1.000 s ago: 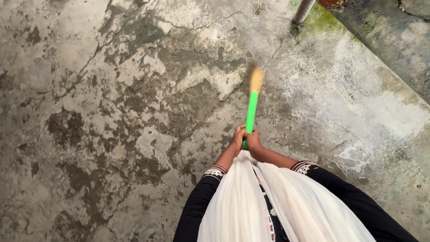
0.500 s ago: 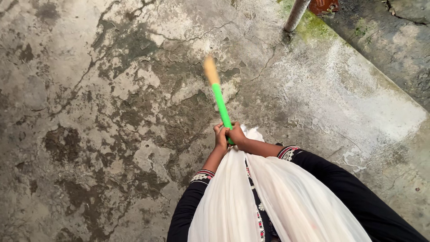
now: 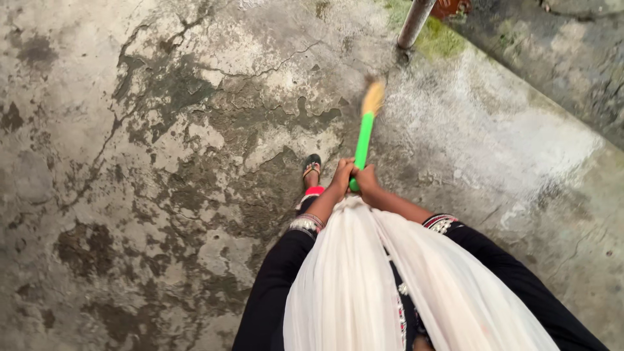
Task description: The person sweeps an outdoor concrete floor using a broom with a green handle, moving dirt and debris toward the edge of the area.
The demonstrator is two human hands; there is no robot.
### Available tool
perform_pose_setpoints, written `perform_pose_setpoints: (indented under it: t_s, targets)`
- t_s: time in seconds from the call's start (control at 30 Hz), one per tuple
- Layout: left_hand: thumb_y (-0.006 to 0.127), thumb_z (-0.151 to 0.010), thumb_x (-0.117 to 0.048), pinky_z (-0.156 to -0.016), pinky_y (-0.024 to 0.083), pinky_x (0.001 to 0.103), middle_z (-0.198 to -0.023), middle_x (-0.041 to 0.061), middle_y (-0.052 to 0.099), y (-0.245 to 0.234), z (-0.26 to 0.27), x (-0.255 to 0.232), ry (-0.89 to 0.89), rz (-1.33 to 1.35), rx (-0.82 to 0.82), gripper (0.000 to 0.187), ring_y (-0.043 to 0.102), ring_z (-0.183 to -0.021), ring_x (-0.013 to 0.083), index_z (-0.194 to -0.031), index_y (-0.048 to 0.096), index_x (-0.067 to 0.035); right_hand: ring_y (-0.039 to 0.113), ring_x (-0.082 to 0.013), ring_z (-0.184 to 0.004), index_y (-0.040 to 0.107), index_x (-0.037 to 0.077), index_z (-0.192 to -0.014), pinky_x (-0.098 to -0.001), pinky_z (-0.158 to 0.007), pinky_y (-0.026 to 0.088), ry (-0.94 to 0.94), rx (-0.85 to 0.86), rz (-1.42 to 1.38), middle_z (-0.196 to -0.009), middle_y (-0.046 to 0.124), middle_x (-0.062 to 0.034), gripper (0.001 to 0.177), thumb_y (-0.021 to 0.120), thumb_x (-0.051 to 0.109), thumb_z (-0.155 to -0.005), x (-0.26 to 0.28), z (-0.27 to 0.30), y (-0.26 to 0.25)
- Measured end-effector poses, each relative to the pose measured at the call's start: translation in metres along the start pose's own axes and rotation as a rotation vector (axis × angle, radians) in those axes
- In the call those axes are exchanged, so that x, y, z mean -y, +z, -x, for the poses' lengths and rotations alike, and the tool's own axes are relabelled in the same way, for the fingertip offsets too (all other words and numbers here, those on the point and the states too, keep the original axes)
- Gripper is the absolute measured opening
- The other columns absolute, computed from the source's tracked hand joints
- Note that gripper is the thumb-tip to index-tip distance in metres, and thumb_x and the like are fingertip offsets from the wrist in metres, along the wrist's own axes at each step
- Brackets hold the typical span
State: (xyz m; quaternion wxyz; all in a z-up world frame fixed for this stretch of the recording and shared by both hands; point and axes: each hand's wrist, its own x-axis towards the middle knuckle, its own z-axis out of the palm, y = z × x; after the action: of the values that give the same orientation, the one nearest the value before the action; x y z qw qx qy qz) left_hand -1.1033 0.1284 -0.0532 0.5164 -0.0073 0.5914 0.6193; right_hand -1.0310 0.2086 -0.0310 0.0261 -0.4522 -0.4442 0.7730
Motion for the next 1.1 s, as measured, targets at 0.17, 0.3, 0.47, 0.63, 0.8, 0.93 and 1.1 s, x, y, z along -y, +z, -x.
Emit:
perform_pose_setpoints:
  t_s: [0.17, 0.3, 0.47, 0.63, 0.8, 0.93, 1.1]
  targets:
    - [0.056, -0.093, -0.026, -0.047, 0.050, 0.030, -0.105, 0.005, 0.061, -0.021, -0.018, -0.054, -0.061, 0.051, 0.092, 0.044, 0.062, -0.074, 0.0104, -0.135, 0.047, -0.017, 0.070, -0.0195, -0.065, 0.036, 0.008, -0.130, -0.0394, -0.047, 0.061, 0.027, -0.177, -0.021, -0.101, 0.062, -0.0145, 0.047, 0.062, 0.011, -0.091, 0.047, -0.001, 0.047]
    - [0.055, -0.089, -0.027, -0.037, 0.040, 0.028, -0.093, 0.006, 0.060, -0.048, -0.023, -0.083, -0.088, -0.125, 0.078, 0.048, 0.054, -0.058, 0.0132, -0.136, 0.041, -0.023, 0.066, -0.0253, -0.058, 0.032, 0.010, -0.131, -0.0381, -0.040, 0.053, 0.016, -0.167, -0.121, -0.096, 0.064, -0.0183, 0.052, 0.062, 0.011, -0.089, 0.049, -0.018, 0.075]
    - [0.056, -0.090, -0.025, -0.033, 0.033, 0.030, -0.078, 0.004, 0.055, -0.063, -0.039, -0.099, -0.137, -0.178, 0.146, 0.050, 0.044, -0.047, 0.0152, -0.135, 0.035, -0.022, 0.062, -0.0243, -0.055, 0.035, 0.007, -0.137, -0.0364, -0.037, 0.047, 0.001, -0.294, -0.264, -0.092, 0.064, -0.0184, 0.054, 0.063, 0.008, -0.090, 0.041, -0.027, 0.099]
    - [0.056, -0.092, -0.020, -0.037, 0.034, 0.029, -0.081, 0.004, 0.059, -0.054, -0.034, -0.099, -0.104, -0.293, 0.359, 0.050, 0.049, -0.052, 0.0136, -0.137, 0.034, -0.018, 0.063, -0.0238, -0.062, 0.038, 0.006, -0.142, -0.0353, -0.045, 0.050, -0.115, -0.496, -0.419, -0.097, 0.066, -0.0187, 0.055, 0.064, 0.015, -0.094, 0.014, -0.009, 0.110]
    - [0.054, -0.090, -0.014, -0.055, 0.047, 0.030, -0.091, 0.008, 0.061, -0.036, -0.003, -0.075, -0.262, -0.377, 0.660, 0.058, 0.057, -0.069, 0.0151, -0.143, 0.030, -0.016, 0.065, -0.0211, -0.108, 0.034, 0.005, -0.142, -0.0322, -0.086, 0.058, -0.300, -0.908, -0.405, -0.126, 0.060, -0.0161, 0.071, 0.073, 0.004, -0.083, -0.020, 0.029, 0.106]
    - [0.053, -0.089, -0.012, -0.070, 0.052, 0.031, -0.098, 0.010, 0.060, -0.027, 0.014, -0.053, -0.278, -0.473, 0.919, 0.057, 0.058, -0.081, 0.0166, -0.144, 0.036, -0.012, 0.067, -0.0231, -0.105, 0.036, 0.008, -0.145, -0.0367, -0.084, 0.058, -0.187, -1.054, -0.568, -0.122, 0.061, -0.0171, 0.067, 0.064, 0.004, -0.084, -0.053, 0.061, 0.109]
    - [0.053, -0.091, -0.013, -0.083, 0.051, 0.032, -0.107, 0.011, 0.061, -0.027, 0.042, -0.026, -0.210, -0.655, 1.099, 0.051, 0.059, -0.093, 0.0195, -0.141, 0.043, -0.008, 0.063, -0.0245, -0.108, 0.039, 0.004, -0.135, -0.0379, -0.092, 0.054, -0.329, -1.372, -0.513, -0.120, 0.060, -0.0185, 0.059, 0.065, 0.000, -0.082, -0.089, 0.083, 0.123]
